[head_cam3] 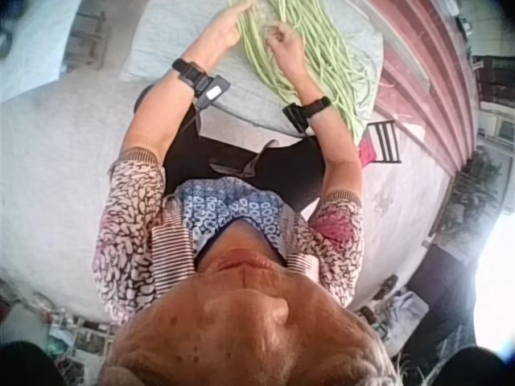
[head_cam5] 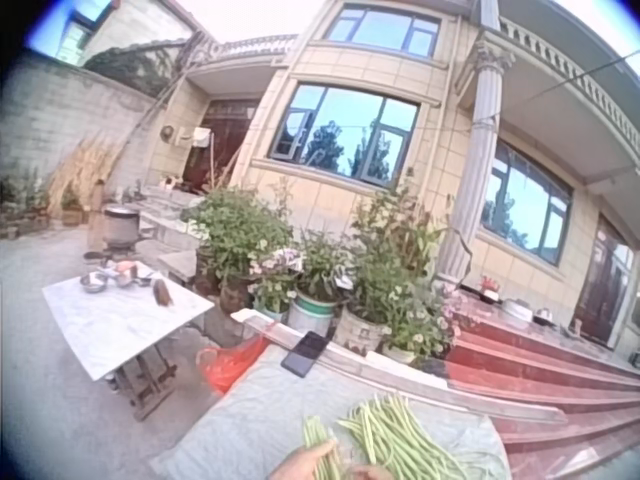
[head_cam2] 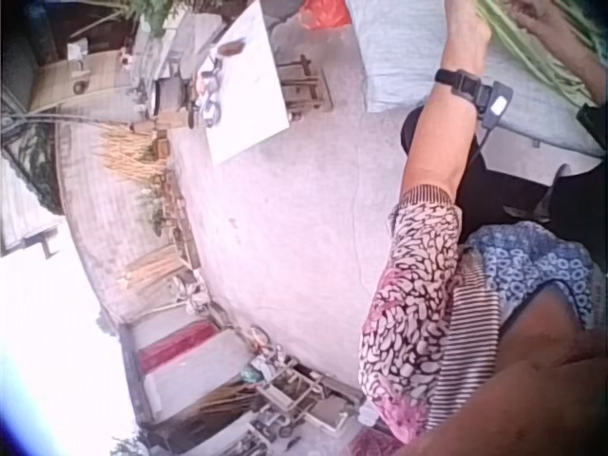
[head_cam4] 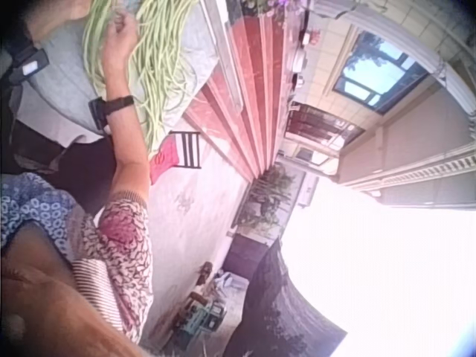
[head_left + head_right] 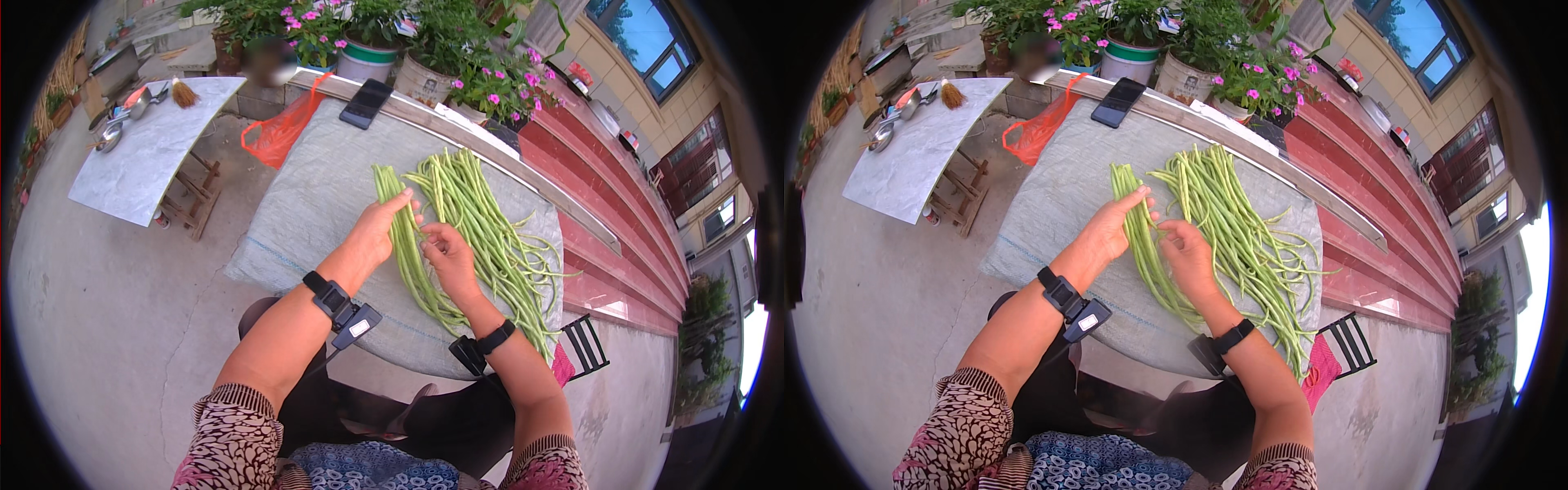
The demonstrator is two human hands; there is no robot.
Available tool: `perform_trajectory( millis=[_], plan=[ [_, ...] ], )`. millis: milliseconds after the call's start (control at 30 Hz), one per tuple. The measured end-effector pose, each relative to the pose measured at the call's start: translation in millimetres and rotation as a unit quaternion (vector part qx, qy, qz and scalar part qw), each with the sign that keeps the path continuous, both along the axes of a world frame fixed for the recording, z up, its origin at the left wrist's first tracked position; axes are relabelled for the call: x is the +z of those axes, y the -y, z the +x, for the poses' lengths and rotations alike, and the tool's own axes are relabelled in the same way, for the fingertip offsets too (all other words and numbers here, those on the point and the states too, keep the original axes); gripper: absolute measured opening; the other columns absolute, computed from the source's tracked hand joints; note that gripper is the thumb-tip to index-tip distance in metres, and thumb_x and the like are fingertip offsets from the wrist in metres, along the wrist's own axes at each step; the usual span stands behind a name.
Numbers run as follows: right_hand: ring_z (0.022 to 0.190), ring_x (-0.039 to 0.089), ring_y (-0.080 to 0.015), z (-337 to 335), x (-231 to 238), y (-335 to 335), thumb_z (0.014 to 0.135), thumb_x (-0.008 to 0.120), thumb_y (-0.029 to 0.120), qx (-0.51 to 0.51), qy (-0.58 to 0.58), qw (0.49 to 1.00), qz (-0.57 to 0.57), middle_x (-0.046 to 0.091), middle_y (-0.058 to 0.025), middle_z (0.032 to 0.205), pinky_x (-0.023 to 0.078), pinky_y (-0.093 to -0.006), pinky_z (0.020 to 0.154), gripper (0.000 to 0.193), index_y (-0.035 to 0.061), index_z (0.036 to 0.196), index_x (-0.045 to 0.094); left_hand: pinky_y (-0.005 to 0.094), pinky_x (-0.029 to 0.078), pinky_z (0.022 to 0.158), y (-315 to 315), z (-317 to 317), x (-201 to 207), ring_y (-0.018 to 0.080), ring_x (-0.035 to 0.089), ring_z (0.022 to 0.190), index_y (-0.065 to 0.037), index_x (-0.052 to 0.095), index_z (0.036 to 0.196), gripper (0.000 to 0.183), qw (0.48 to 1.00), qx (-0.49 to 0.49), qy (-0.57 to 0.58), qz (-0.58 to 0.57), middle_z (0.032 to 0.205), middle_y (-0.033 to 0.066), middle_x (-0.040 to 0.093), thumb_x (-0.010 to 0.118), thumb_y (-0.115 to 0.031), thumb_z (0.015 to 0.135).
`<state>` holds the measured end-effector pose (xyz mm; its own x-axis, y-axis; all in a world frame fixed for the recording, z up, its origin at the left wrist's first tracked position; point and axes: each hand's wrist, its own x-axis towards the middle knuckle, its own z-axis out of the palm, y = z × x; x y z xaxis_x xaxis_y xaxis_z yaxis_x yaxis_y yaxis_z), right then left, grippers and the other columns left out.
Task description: Sorting and aligning long green beans on a table.
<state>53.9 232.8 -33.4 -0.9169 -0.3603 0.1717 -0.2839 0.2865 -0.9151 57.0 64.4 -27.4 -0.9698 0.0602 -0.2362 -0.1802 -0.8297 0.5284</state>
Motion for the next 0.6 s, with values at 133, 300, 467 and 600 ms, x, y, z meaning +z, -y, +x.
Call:
perform_trajectory(
  millis=[133,300,467,600],
  plan=[
    [0.072,0.053,-0.0104,-3,-3,-2,0.08,0.059,0.004,0.033,-0.044,0.998,0.033,0.054,-0.0021,0.082,0.044,-0.0252,0.065,0.022,0.0076,0.102,0.061,0.0349,0.05,0.072,0,1,0,0.0244,0.06,0.085,-0.006,0.053,0.102,0.025,1.0,0.019,-0.002,-0.012,0.096,0.0081,0.059,0.065,-0.016,0.083],
    [0.078,0.059,-0.0207,-21,21,-1,0.081,0.061,0.015,-0.109,-0.132,0.964,0.202,0.058,-0.0077,0.088,0.046,-0.0339,0.067,0.022,0.0094,0.102,0.059,0.0354,0.05,0.07,2,1,-2,0.0241,0.061,0.08,-0.006,0.052,0.098,0.02,0.999,0.046,0.003,0.005,0.094,0.0083,0.059,0.064,-0.012,0.083],
    [0.086,0.061,-0.0304,-46,6,-5,0.079,0.063,0.027,-0.186,-0.163,0.881,0.403,0.059,-0.0104,0.1,0.047,-0.0428,0.07,0.036,0.0127,0.11,0.053,0.0383,0.051,0.069,-1,-3,-5,0.0238,0.061,0.077,-0.005,0.053,0.096,0.017,0.997,0.039,0.061,-0.02,0.09,0.0091,0.06,0.063,-0.012,0.083],
    [0.092,0.06,-0.031,-48,6,11,0.077,0.065,0.032,-0.156,-0.114,0.847,0.495,0.057,-0.0136,0.104,0.047,-0.0447,0.075,0.05,0.0109,0.118,0.044,0.0384,0.052,0.069,1,-4,-7,0.0237,0.061,0.077,-0.006,0.055,0.097,0.018,0.997,0.031,0.064,-0.033,0.089,0.0089,0.06,0.063,-0.014,0.084]
  ],
)
